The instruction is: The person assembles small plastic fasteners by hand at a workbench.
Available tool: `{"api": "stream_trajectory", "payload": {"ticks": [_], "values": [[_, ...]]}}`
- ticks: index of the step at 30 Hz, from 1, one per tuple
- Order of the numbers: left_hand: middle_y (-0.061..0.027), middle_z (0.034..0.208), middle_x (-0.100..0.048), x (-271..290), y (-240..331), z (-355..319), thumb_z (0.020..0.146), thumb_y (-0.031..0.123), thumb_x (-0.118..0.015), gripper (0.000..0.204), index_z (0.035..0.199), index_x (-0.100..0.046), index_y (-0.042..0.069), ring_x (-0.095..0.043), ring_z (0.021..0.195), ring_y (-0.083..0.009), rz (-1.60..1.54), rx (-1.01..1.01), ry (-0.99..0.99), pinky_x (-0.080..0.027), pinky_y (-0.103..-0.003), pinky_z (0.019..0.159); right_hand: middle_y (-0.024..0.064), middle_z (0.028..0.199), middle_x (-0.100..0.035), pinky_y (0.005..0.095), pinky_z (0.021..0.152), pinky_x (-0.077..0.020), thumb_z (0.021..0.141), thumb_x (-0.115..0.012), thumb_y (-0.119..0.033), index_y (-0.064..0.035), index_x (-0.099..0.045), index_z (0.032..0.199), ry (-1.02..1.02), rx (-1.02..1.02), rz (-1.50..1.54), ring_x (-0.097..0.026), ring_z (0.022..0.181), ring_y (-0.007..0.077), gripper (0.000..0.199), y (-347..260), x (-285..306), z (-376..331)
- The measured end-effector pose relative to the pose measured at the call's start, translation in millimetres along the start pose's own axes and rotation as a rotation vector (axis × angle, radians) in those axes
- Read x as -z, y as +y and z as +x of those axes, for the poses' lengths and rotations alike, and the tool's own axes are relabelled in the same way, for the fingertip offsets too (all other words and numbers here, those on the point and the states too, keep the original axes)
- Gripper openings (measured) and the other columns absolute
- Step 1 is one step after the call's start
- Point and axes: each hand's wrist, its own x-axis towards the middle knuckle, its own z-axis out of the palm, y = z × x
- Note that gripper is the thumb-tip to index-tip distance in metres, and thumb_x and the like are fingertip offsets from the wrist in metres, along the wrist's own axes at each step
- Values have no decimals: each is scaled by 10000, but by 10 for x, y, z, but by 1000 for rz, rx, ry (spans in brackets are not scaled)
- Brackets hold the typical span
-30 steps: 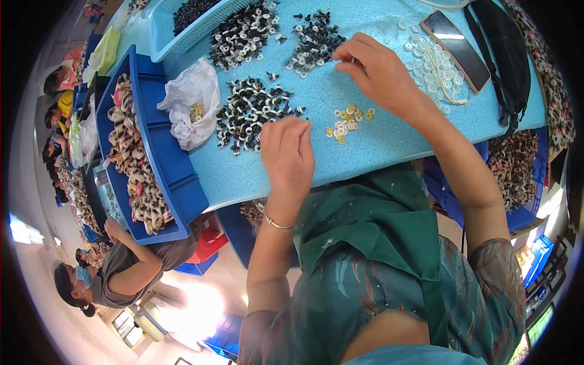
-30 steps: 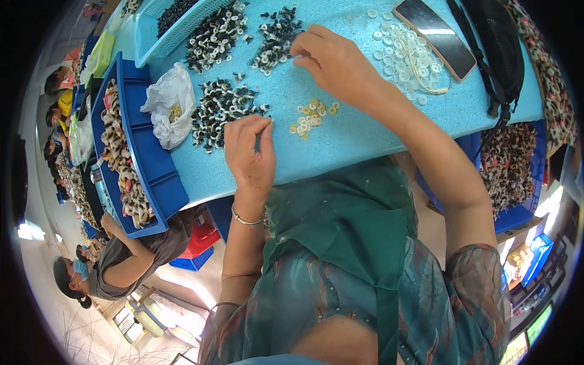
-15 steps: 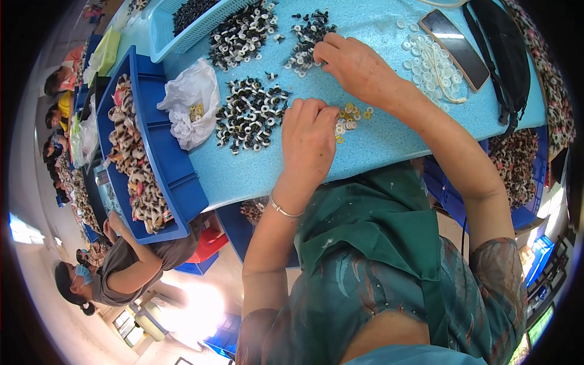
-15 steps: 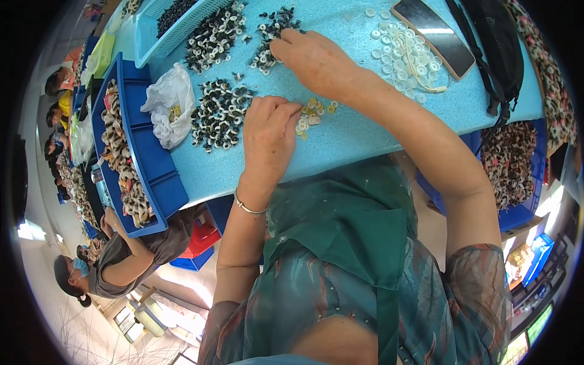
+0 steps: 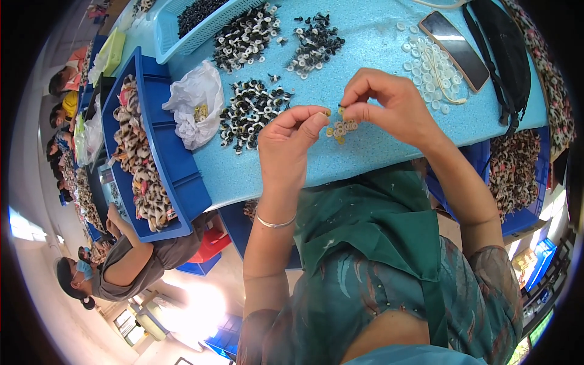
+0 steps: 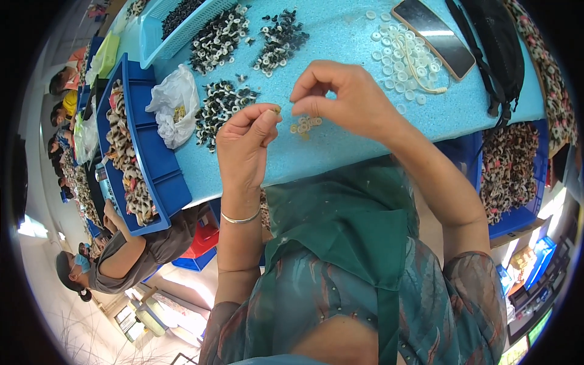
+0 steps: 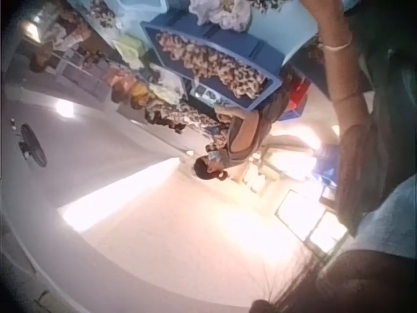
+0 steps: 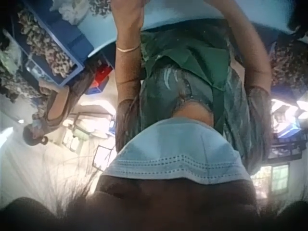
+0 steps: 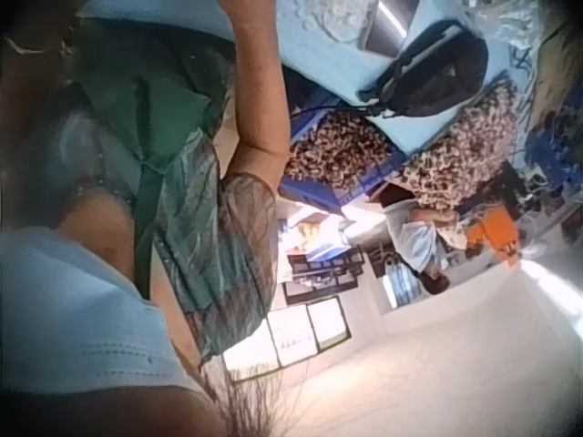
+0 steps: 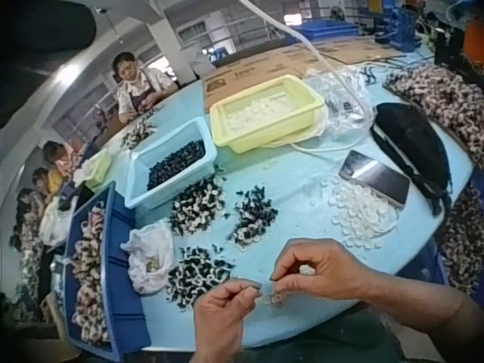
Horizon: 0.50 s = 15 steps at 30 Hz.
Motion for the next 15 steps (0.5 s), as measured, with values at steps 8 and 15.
{"api": "stream_trajectory", "payload": {"ticks": [8, 15], "values": [[-63, 860, -712, 10, 2, -37, 882, 77, -747, 163, 1007, -718, -23, -575, 700, -76, -219, 157, -91, -415, -203, 606, 58, 881, -656, 283, 716, -479, 766, -788, 12, -21, -673, 887, -28, 98, -40, -602, 795, 145, 170, -204, -150, -139], [-60, 801, -682, 141, -69, 37, 865, 77, -758, 142, 958, -698, -13, -532, 648, -105, -427, 343, -231, -418, -249, 598, 52, 857, -655, 292, 666, -497, 759, -784, -3, -33, -709, 979, -8, 256, -228, -617, 761, 173, 235, -215, -179, -130]]}}
